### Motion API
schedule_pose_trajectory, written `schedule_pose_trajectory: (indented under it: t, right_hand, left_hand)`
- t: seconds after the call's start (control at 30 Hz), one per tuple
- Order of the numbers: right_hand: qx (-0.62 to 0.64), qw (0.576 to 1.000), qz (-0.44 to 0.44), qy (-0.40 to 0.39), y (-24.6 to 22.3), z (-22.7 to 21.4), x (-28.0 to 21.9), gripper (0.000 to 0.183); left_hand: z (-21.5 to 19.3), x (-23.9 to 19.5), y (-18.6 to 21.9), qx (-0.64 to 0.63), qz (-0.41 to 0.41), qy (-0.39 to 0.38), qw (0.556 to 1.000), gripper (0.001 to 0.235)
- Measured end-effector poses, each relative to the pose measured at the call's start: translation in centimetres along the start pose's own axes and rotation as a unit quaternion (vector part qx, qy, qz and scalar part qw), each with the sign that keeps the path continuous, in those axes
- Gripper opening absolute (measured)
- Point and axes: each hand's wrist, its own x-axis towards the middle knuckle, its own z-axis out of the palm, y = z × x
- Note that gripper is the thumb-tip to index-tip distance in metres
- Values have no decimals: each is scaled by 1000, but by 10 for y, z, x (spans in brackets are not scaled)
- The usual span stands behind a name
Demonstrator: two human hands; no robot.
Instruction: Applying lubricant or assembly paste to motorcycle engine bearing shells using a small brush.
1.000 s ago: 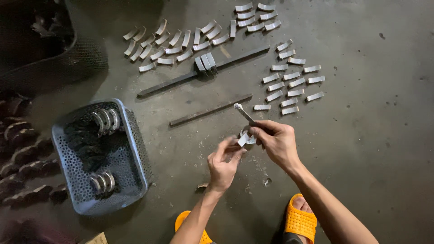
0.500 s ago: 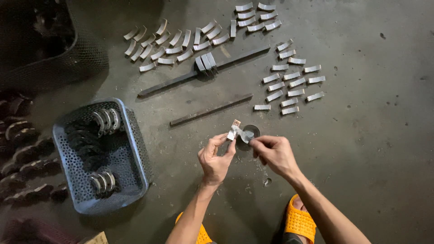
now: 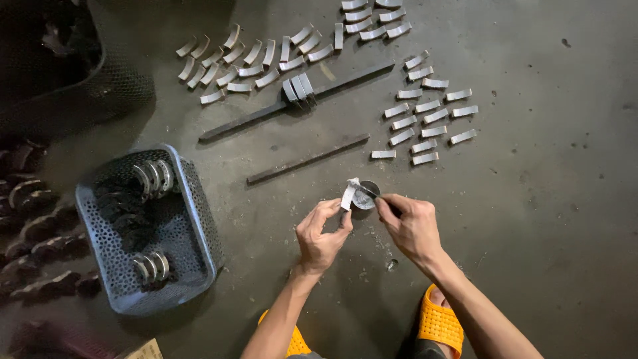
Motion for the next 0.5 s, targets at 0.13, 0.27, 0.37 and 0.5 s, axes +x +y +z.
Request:
schedule_pose_trajectory:
  t: [0.13, 0.27, 0.37, 0.5]
  right_hand:
    - [43, 994, 57, 83, 28, -7, 3, 12]
    - [130, 972, 128, 147, 63, -10, 5, 10]
    - [138, 975, 117, 130, 77, -1, 7, 12]
    - [107, 980, 110, 128, 90, 12, 6, 8]
  left_hand:
    - [-2, 8, 8, 6, -57, -14, 998, 20]
    - [19, 54, 7, 37, -107, -76, 991, 23]
    - [68, 116, -16, 44, -98, -167, 980, 25]
    - [186, 165, -46, 28, -82, -198, 976, 23]
